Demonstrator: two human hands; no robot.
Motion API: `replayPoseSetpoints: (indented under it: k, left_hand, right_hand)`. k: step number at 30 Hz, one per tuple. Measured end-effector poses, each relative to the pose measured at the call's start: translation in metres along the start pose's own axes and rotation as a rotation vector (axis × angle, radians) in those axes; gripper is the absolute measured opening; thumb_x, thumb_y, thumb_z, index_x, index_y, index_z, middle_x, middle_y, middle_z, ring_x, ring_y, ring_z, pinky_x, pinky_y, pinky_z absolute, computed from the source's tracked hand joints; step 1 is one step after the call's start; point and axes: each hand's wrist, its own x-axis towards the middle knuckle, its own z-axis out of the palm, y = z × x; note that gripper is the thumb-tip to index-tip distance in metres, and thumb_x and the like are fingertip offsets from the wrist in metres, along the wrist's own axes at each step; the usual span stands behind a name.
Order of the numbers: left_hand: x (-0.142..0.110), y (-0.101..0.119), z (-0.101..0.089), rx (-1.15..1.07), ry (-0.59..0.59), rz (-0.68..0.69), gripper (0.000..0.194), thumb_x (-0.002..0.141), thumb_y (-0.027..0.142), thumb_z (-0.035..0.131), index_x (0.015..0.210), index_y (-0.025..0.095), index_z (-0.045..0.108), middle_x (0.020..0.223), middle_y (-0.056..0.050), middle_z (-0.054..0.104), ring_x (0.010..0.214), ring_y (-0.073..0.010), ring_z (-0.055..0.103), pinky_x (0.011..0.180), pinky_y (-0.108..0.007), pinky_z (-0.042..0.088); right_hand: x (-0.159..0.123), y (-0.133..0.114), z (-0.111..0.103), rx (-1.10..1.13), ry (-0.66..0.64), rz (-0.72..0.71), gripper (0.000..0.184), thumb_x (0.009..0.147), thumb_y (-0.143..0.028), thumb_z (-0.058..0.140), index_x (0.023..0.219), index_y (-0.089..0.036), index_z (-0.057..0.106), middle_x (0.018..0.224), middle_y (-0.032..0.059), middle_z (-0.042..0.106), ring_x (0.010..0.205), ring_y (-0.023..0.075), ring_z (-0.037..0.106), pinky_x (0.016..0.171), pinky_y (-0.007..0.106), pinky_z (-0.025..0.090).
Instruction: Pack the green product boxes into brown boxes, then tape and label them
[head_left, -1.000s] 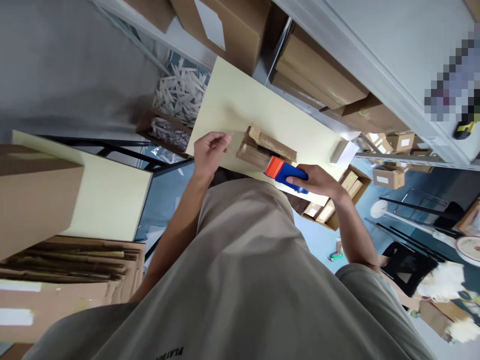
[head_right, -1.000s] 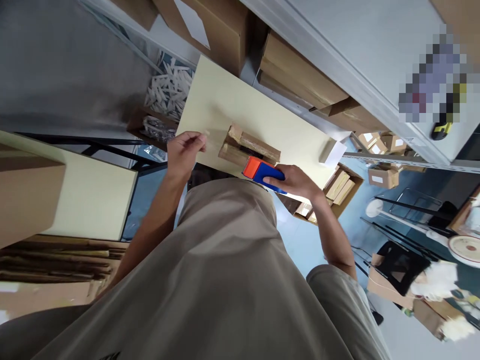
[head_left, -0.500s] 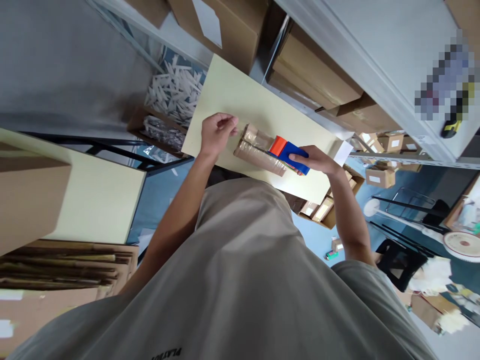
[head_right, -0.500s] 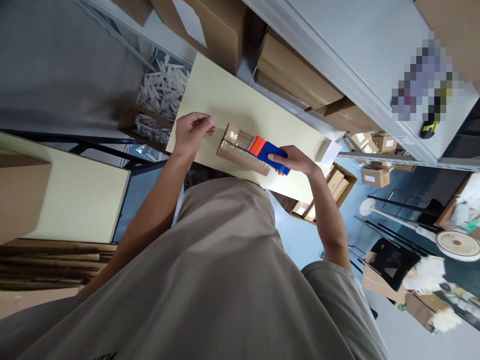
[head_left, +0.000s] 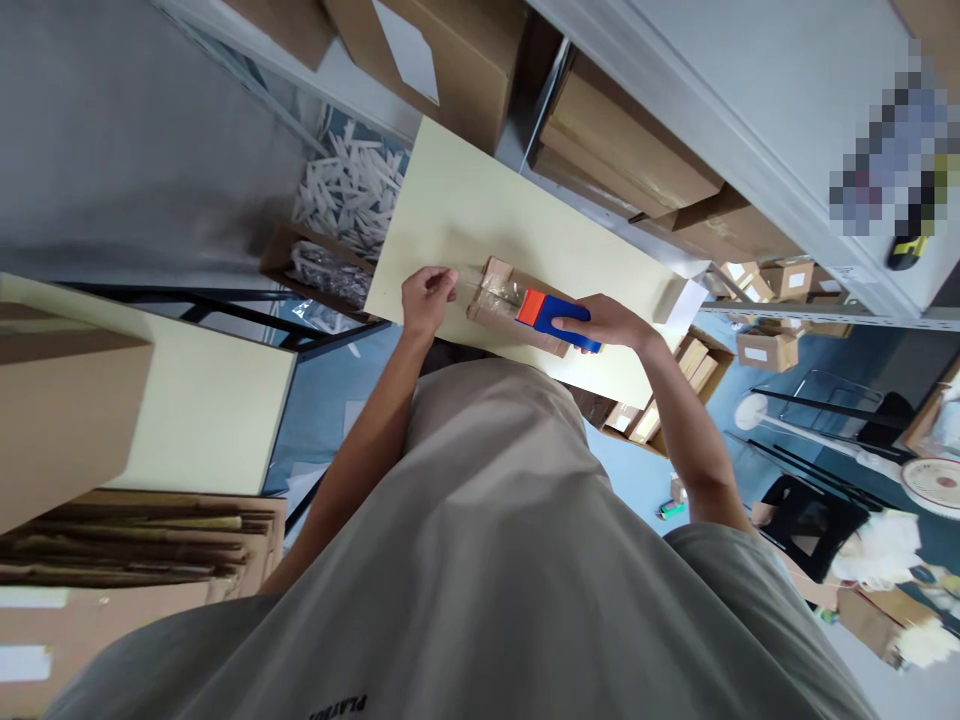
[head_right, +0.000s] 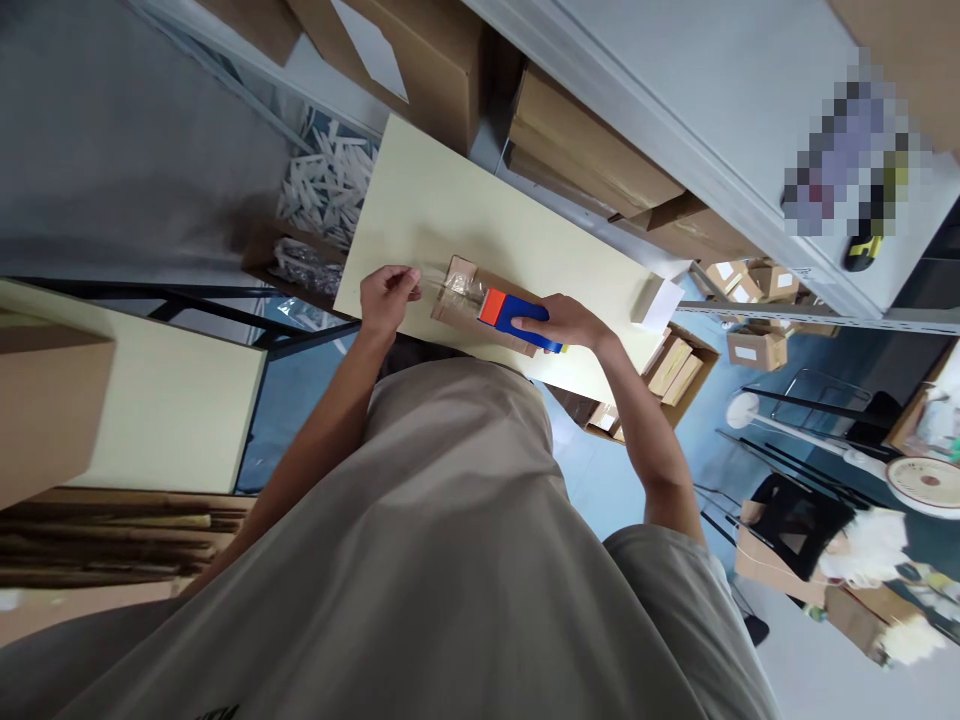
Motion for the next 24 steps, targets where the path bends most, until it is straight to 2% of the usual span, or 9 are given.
replayPoseSetpoints:
  k: [3, 6, 9, 12, 14, 16, 17, 19, 24]
  left_hand:
    - [0.005, -0.019, 0.007, 0.010, -0.010, -0.023, 0.035, 0.091, 0.050, 0.086, 0.091, 0.019, 0.072, 0.077, -0.001, 0.070, 0.071, -0.0149, 0.072, 0.071, -0.027, 0.065]
    - [0.007, -0.036, 0.017, 0.083, -0.071, -0.004, 0.041, 0.095, 0.059, 0.081, 0.093, 0.019, 0.075, 0.084, -0.006, 0.075, 0.079, -0.0180, 0.074, 0.078, -0.030, 0.065]
    - [0.004, -0.042, 0.020, 0.206, -0.135, 0.026, 0.059, 0.097, 0.073, 0.075, 0.119, 0.019, 0.077, 0.113, -0.015, 0.081, 0.097, -0.0244, 0.078, 0.091, -0.038, 0.066]
    - [-0.004, -0.026, 0.017, 0.326, -0.133, 0.142, 0.086, 0.098, 0.082, 0.067, 0.158, 0.021, 0.063, 0.153, -0.024, 0.069, 0.131, -0.0331, 0.073, 0.114, -0.049, 0.060]
    - [-0.012, -0.005, 0.019, 0.418, -0.178, 0.330, 0.085, 0.105, 0.080, 0.056, 0.169, 0.023, 0.055, 0.174, -0.022, 0.054, 0.158, -0.0359, 0.055, 0.132, -0.054, 0.044]
    - [-0.021, 0.016, 0.025, 0.512, -0.292, 0.517, 0.075, 0.112, 0.072, 0.046, 0.170, 0.025, 0.056, 0.185, -0.015, 0.041, 0.175, -0.0348, 0.032, 0.143, -0.056, 0.026]
    - [-0.024, 0.025, 0.030, 0.551, -0.357, 0.569, 0.072, 0.113, 0.069, 0.044, 0.168, 0.026, 0.059, 0.187, -0.012, 0.039, 0.178, -0.0344, 0.024, 0.145, -0.057, 0.021]
    - [-0.029, 0.035, 0.039, 0.609, -0.454, 0.594, 0.067, 0.114, 0.065, 0.041, 0.164, 0.027, 0.064, 0.187, -0.010, 0.039, 0.179, -0.0347, 0.020, 0.145, -0.059, 0.019]
    - [-0.026, 0.031, 0.045, 0.689, -0.491, 0.549, 0.064, 0.116, 0.059, 0.038, 0.164, 0.026, 0.065, 0.186, -0.009, 0.041, 0.178, -0.0341, 0.024, 0.144, -0.060, 0.023]
  right_hand:
    - [0.004, -0.008, 0.002, -0.056, 0.023, 0.007, 0.067, 0.096, -0.084, 0.074, 0.091, -0.017, 0.074, 0.078, 0.0082, 0.079, 0.066, 0.0188, 0.074, 0.057, 0.028, 0.050]
    - [0.008, -0.009, 0.003, -0.099, 0.031, 0.017, 0.066, 0.097, -0.082, 0.074, 0.093, -0.017, 0.076, 0.075, 0.0076, 0.077, 0.065, 0.0192, 0.073, 0.058, 0.029, 0.049]
    - [0.010, -0.006, 0.004, -0.118, 0.038, 0.012, 0.064, 0.098, -0.080, 0.072, 0.092, -0.017, 0.077, 0.073, 0.0069, 0.076, 0.064, 0.0194, 0.072, 0.059, 0.030, 0.048]
    - [0.010, -0.005, 0.005, -0.089, 0.045, 0.000, 0.063, 0.096, -0.080, 0.074, 0.091, -0.017, 0.076, 0.072, 0.0065, 0.075, 0.064, 0.0198, 0.072, 0.059, 0.031, 0.048]
    - [0.009, -0.006, 0.005, -0.063, 0.039, 0.004, 0.063, 0.095, -0.080, 0.076, 0.091, -0.018, 0.076, 0.072, 0.0066, 0.075, 0.065, 0.0205, 0.073, 0.060, 0.031, 0.050]
    - [0.007, -0.008, 0.005, -0.051, 0.030, 0.018, 0.062, 0.094, -0.080, 0.077, 0.090, -0.018, 0.075, 0.071, 0.0072, 0.075, 0.067, 0.0221, 0.075, 0.061, 0.032, 0.052]
    - [0.007, -0.008, 0.005, -0.047, 0.027, 0.024, 0.062, 0.094, -0.080, 0.078, 0.089, -0.018, 0.075, 0.071, 0.0077, 0.076, 0.068, 0.0232, 0.076, 0.061, 0.033, 0.053]
    - [0.006, -0.008, 0.005, -0.029, 0.019, 0.027, 0.062, 0.093, -0.080, 0.080, 0.088, -0.019, 0.075, 0.071, 0.0090, 0.076, 0.070, 0.0256, 0.077, 0.063, 0.034, 0.054]
    - [0.004, -0.006, 0.008, 0.020, 0.026, -0.011, 0.059, 0.089, -0.077, 0.086, 0.089, -0.019, 0.076, 0.072, 0.0095, 0.077, 0.073, 0.0276, 0.078, 0.066, 0.036, 0.056]
